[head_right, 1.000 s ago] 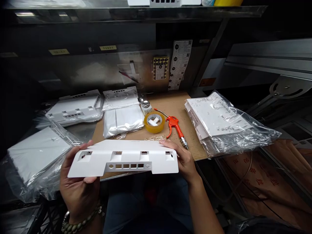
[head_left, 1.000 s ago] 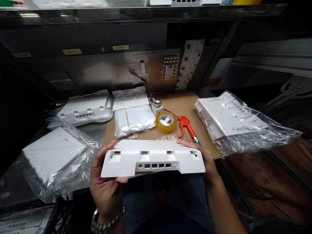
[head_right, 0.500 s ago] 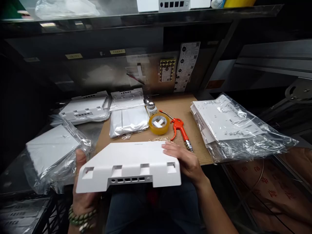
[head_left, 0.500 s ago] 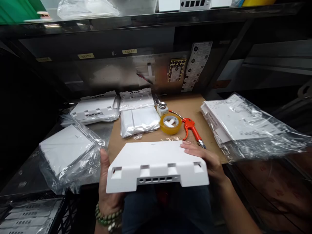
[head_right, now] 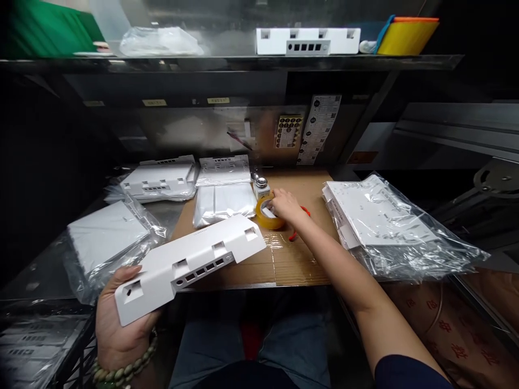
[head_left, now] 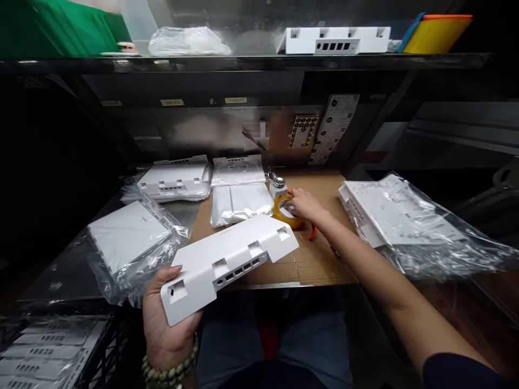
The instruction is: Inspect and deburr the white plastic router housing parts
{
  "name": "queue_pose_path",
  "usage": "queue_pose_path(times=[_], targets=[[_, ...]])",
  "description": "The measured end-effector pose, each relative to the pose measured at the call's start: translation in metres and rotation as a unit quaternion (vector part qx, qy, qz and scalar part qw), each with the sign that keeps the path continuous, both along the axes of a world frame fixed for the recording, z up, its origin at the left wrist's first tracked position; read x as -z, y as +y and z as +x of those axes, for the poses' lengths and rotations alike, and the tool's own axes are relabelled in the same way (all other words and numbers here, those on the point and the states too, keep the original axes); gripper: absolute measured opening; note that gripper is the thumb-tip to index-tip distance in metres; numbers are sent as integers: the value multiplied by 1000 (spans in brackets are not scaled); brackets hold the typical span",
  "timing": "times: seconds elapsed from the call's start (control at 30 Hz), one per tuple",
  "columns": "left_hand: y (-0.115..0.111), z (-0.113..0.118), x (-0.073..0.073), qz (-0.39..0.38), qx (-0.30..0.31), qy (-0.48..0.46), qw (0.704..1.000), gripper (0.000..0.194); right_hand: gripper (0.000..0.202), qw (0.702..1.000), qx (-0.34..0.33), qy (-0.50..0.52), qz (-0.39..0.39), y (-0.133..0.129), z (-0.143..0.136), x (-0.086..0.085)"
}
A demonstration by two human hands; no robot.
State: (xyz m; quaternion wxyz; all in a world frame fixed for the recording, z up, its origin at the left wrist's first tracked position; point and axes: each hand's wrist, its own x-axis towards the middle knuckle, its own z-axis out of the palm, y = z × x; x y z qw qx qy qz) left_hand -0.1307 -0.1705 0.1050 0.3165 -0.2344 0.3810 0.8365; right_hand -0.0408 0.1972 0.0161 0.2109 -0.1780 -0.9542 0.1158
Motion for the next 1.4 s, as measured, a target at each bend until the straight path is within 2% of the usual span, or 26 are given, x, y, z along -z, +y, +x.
queue_pose_path(times=[0.17,0.23,0.3,0.4,0.5,0.57,0.67,0.73,0.83,1.0,1.17,1.33,1.4], targets=[[-3,2,-5,4,-38,-11,999,57,19,999,41,8,-14,-6,-5,5],[-1,3,-5,5,-54,-6,999,56,11,997,72,33,-21,-10,4,0],[1,5,-4,5,-68,8,998,55,18,991,112,64,-23,-23,19,-10],[5,10,2,-6,-84,35,996,52,28,977,145,150,-38,-71,46,-31],[11,18,9,-29,-84,71,994,51,27,940,76,301,-143,-141,62,-46],[16,25,13,-40,-75,113,990,54,33,920,24,331,-209,-182,62,-50],[20,35,15,-45,-67,170,982,54,23,900,3,351,-260,-216,52,-48],[21,41,15,-44,-71,181,980,52,15,899,17,360,-248,-224,45,-45],[20,46,15,-38,-83,171,981,51,16,905,27,359,-228,-229,42,-43],[21,49,14,-29,-82,188,978,49,21,911,-34,335,-238,-233,45,-42],[23,50,13,-23,-81,163,983,50,17,911,25,348,-220,-232,46,-42],[23,49,14,-8,-92,169,981,55,20,912,-33,343,-224,-241,47,-42],[23,50,14,10,-97,175,980,57,19,910,-15,347,-226,-239,47,-42]])
